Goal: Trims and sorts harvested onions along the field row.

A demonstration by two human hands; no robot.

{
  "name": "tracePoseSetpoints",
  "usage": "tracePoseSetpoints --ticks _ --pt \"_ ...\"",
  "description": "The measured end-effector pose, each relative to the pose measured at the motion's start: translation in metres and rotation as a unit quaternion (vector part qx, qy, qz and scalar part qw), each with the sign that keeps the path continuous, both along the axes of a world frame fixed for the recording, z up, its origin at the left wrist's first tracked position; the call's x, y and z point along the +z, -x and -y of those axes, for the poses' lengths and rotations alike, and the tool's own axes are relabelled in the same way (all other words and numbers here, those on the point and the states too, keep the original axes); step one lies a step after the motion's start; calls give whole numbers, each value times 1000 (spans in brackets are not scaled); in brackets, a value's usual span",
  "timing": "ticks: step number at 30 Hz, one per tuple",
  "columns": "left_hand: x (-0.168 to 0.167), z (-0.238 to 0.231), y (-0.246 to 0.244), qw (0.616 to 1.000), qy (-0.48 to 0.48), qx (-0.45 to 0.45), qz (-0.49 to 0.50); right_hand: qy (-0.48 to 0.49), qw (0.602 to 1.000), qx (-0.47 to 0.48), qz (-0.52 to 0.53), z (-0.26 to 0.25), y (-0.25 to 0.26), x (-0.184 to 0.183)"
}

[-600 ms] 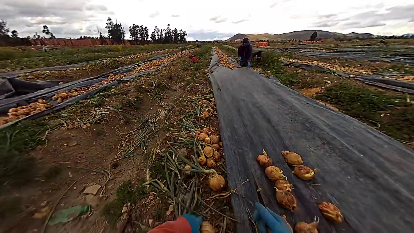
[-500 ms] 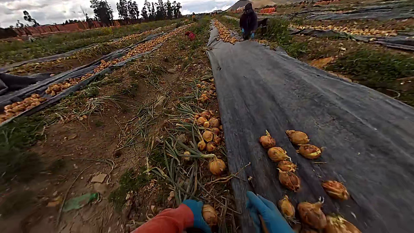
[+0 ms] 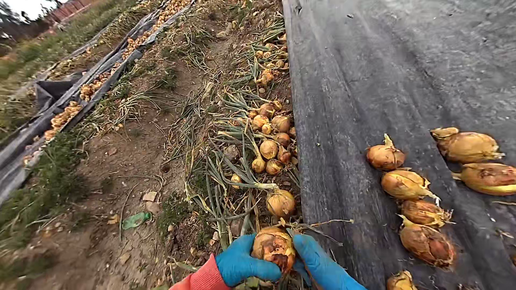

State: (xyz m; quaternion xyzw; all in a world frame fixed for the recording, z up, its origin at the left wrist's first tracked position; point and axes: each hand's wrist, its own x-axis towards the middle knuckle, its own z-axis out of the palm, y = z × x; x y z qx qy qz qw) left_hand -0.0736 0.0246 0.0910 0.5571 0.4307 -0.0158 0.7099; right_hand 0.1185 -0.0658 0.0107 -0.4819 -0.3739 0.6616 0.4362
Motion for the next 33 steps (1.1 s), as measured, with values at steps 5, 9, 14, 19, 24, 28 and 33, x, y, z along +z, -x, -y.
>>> tracePoseSetpoints --ticks 5,9,14,19,24,28,33 --pt "5 -14 -26 955 -154 -111 -227 -86 990 -49 103 3 -20 -19" --pt "14 -58 -55 803 -336 -120 -477 26 990 -134 42 24 -33 -13" --pt "13 1 -79 862 -463 -149 -142 165 984 -59 16 27 -52 -10" --pt "19 28 -121 756 -530 -313 -224 118 962 -207 -132 46 -57 19" --pt "-16 -77 -136 634 -451 -424 -464 14 954 -299 -25 52 -80 16" --pt "-74 -79 -135 667 -403 -514 -359 114 938 -315 -89 39 -97 6" --pt "-83 -83 -111 750 -345 -381 -417 247 910 -321 -86 3 -107 -48"
